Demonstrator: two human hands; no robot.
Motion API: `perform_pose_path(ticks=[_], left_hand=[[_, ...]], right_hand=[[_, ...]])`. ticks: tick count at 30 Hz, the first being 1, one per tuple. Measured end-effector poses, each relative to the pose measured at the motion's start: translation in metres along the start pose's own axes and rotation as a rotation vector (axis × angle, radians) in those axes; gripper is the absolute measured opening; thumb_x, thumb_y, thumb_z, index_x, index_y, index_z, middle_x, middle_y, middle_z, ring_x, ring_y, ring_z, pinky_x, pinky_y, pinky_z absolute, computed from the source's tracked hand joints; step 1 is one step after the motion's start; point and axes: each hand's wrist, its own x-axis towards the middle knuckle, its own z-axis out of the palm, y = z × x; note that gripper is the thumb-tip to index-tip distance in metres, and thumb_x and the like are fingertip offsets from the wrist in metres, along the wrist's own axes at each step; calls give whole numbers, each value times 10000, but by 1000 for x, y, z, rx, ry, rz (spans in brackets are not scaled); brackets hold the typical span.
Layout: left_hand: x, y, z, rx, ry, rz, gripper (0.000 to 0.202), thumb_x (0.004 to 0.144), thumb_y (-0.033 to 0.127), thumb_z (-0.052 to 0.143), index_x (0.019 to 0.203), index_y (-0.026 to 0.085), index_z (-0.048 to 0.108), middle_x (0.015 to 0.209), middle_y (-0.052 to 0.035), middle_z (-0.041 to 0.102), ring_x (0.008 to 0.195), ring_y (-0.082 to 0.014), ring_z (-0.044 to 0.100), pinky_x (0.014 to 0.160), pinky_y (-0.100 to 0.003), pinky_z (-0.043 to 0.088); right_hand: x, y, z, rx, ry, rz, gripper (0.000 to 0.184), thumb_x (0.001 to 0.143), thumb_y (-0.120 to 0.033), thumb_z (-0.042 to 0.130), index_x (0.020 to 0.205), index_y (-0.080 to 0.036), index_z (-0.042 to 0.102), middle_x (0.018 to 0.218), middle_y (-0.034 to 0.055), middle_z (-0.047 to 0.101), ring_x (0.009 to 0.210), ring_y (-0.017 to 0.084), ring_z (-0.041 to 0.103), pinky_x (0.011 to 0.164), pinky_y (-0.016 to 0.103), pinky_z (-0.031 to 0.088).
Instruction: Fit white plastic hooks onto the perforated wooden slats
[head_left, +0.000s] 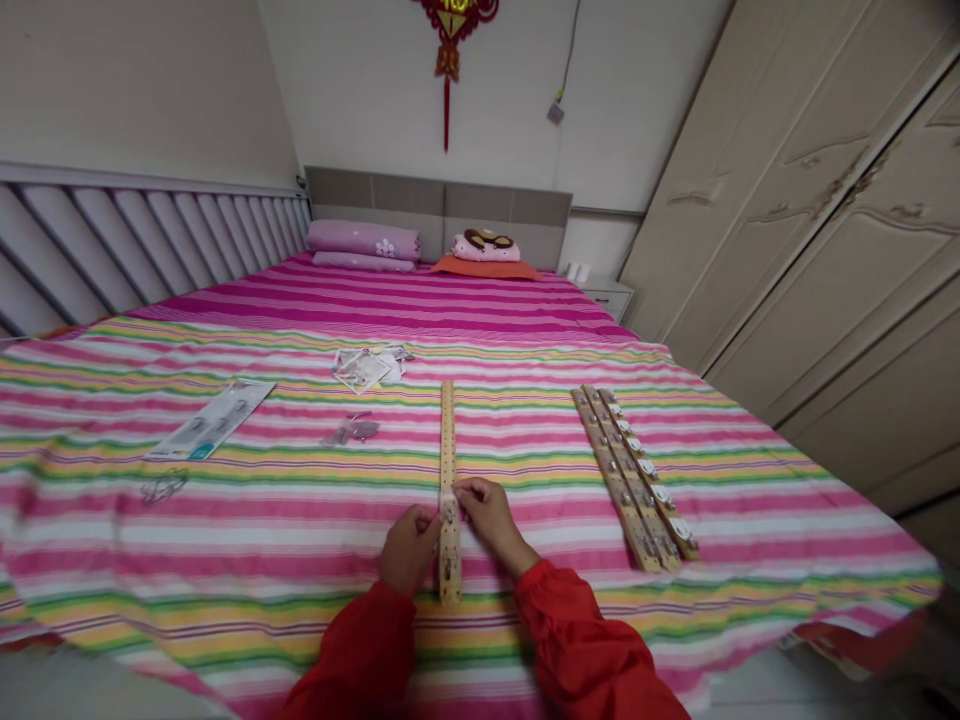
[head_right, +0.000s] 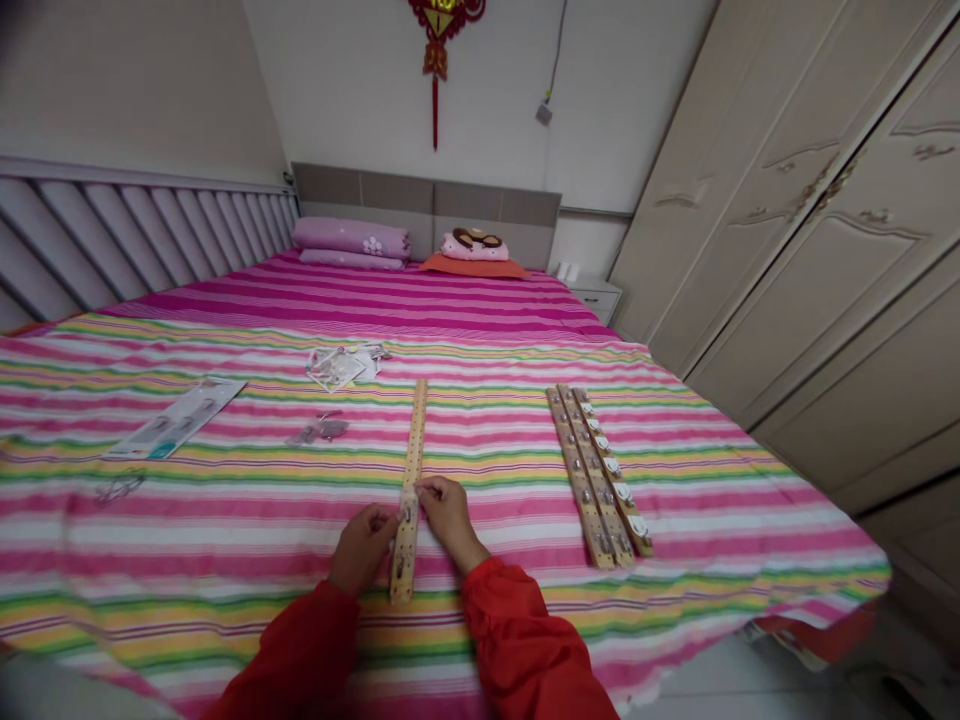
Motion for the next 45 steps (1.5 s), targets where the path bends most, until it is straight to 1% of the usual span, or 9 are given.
perform_pose_path(ticks=[5, 8, 12, 16, 21, 23, 29, 37, 45], left_hand=[[0, 4, -1, -2, 4, 3, 260, 724, 453, 527, 633, 211, 501, 586, 14, 564, 577, -149, 557, 538, -244, 406], [-1, 5, -2, -35, -13, -7, 275, 715, 466, 535, 617, 213, 493, 565, 20, 556, 557, -147, 552, 528, -246, 415], [0, 9, -5, -68, -64, -25, 306, 724, 504, 519, 657, 206, 530, 599, -4, 600, 573, -169, 580, 530, -267, 435], [4, 20, -7, 23, -44, 44, 345, 788, 499, 450, 687, 195, 578, 699, -52, 667, 688, -192, 630, 631, -293, 458], [12, 33, -9, -94, -168, -198, 407, 777, 567, 464, 698, 179, 560, 688, -69, 683, 620, -197, 649, 514, -273, 426], [17, 34, -10, -117, -200, -232, 439, 744, 600, 503, 702, 169, 573, 678, -65, 683, 589, -190, 644, 492, -265, 412], [29, 34, -5, -145, -223, -103, 506, 708, 646, 535, 483, 194, 505, 460, -4, 520, 426, -131, 504, 495, -278, 429], [35, 29, 2, -101, -195, -92, 565, 637, 745, 507, 480, 203, 483, 432, 20, 474, 423, -118, 435, 452, -263, 343], [33, 21, 8, 97, -48, 24, 453, 763, 564, 459, 473, 216, 440, 460, 29, 461, 488, -132, 439, 522, -267, 322]], right_hand=[[-2, -4, 1, 34, 62, 6, 250, 641, -343, 666, 821, -169, 657, 450, -94, 447, 408, 95, 419, 412, 214, 325], [-11, -8, 0, 46, 88, 50, 264, 676, -429, 651, 755, -182, 601, 449, -82, 474, 372, 99, 436, 376, 221, 327], [-31, -9, -2, 54, 72, 178, 324, 714, -513, 615, 647, -211, 518, 399, -70, 482, 309, 111, 448, 317, 222, 329], [-41, -12, -1, 41, 20, 343, 333, 730, -500, 610, 597, -216, 498, 350, -61, 488, 277, 121, 467, 290, 211, 315], [-38, -19, 0, 77, 28, 368, 402, 707, -499, 648, 503, -181, 511, 431, -20, 572, 250, 65, 403, 284, 201, 233], [-39, -19, 0, 134, 19, 362, 416, 675, -510, 673, 487, -174, 515, 432, -15, 569, 253, 53, 374, 288, 203, 195], [-43, -20, 0, 260, -6, 383, 360, 603, -488, 698, 526, -160, 571, 425, -21, 543, 261, 40, 311, 296, 217, 118], [-42, -15, 0, 282, 2, 359, 320, 583, -448, 675, 483, -170, 551, 351, -61, 432, 270, 37, 252, 323, 225, 97], [-43, -10, 2, 239, -6, 319, 322, 580, -460, 679, 479, -192, 531, 316, -81, 347, 323, 56, 239, 370, 228, 128]])
